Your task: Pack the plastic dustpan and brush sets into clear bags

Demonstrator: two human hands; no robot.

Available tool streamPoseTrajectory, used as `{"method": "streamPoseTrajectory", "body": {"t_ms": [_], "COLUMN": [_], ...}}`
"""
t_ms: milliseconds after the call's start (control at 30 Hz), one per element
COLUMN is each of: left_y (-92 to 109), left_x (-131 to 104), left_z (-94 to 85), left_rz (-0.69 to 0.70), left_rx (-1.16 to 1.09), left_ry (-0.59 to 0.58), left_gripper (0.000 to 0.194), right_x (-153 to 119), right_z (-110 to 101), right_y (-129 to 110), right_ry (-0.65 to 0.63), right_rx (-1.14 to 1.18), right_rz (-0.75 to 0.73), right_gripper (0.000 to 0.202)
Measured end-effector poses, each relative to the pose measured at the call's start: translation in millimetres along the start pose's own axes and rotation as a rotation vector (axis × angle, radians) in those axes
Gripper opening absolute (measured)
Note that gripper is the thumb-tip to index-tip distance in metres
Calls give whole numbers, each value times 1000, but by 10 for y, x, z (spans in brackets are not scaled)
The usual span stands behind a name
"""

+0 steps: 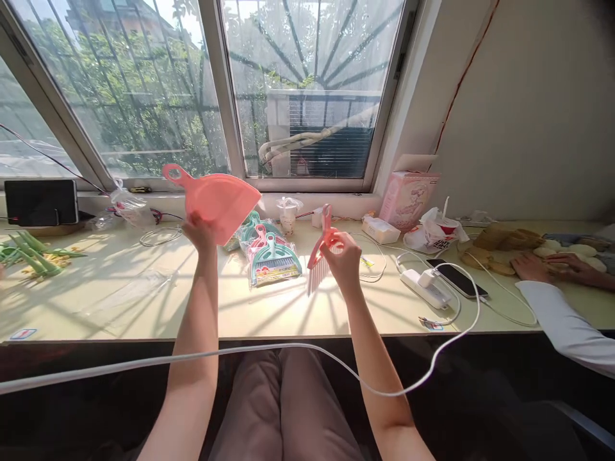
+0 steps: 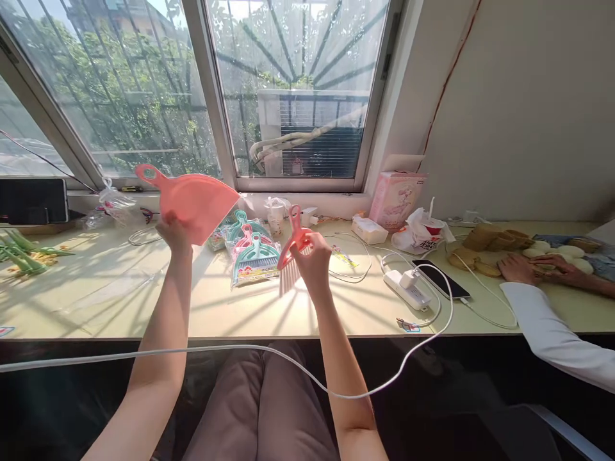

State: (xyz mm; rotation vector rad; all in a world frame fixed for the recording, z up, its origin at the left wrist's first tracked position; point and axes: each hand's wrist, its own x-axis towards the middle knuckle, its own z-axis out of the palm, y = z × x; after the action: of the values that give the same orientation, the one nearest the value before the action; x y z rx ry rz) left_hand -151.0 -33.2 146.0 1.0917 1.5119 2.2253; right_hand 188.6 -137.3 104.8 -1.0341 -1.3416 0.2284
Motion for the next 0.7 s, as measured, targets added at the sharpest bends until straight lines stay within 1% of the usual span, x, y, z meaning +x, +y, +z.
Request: {"method": "streamPoseTrajectory", "body": {"t_ms": [33, 67, 100, 133, 167, 233, 333, 400, 433, 500, 533, 567, 600, 633, 700], "left_y": [5, -10, -46, -103, -179, -369, -661, -810, -865, -940, -964, -982, -997, -1010, -1043], "left_x": [141, 237, 292, 312, 305, 238, 72, -51, -108, -201, -231, -250, -256, -253, -227], "left_z": [-203, -399, -583, -753, -909, -1180, -1499, -1649, -1702, -1767, -1784, -1794, -1800, -1805, -1814], "left_rz": [-11, -30, -68, -130, -188, -285, -354, -322, -270, -109, -37, 3, 8, -19, -118], "left_rx": [36, 64, 91, 159, 233, 372, 522, 597, 647, 790, 885, 985, 1087, 1175, 1261], "left_ry": [14, -7, -52, -128, -173, -217, -227, -243, -242, -242, -260, -300, -358, -431, -566], "left_gripper": [20, 24, 24, 20, 17, 20, 27, 27, 25, 16, 14, 20, 30, 39, 48], "right_x": [56, 131, 219, 312, 401, 543, 601, 549, 510, 427, 390, 357, 327, 301, 254], "right_z": [-139, -262, -364, -440, -488, -507, -403, -305, -258, -174, -139, -109, -85, -68, -54], "right_y": [67, 146, 233, 324, 416, 592, 815, 936, 990, 1088, 1132, 1174, 1211, 1244, 1291], "right_ry": [-18, -40, -71, -105, -149, -246, -433, -519, -544, -585, -610, -636, -660, -676, -679], "right_rx": [-52, -131, -233, -363, -508, -764, -1011, -1097, -1120, -1145, -1152, -1162, -1176, -1191, -1218], "right_rz": [19, 43, 67, 95, 127, 202, 339, 376, 377, 373, 375, 381, 394, 406, 411], "right_gripper": [14, 15, 16, 19, 22, 23, 17, 12, 11, 13, 15, 17, 20, 26, 37]}}
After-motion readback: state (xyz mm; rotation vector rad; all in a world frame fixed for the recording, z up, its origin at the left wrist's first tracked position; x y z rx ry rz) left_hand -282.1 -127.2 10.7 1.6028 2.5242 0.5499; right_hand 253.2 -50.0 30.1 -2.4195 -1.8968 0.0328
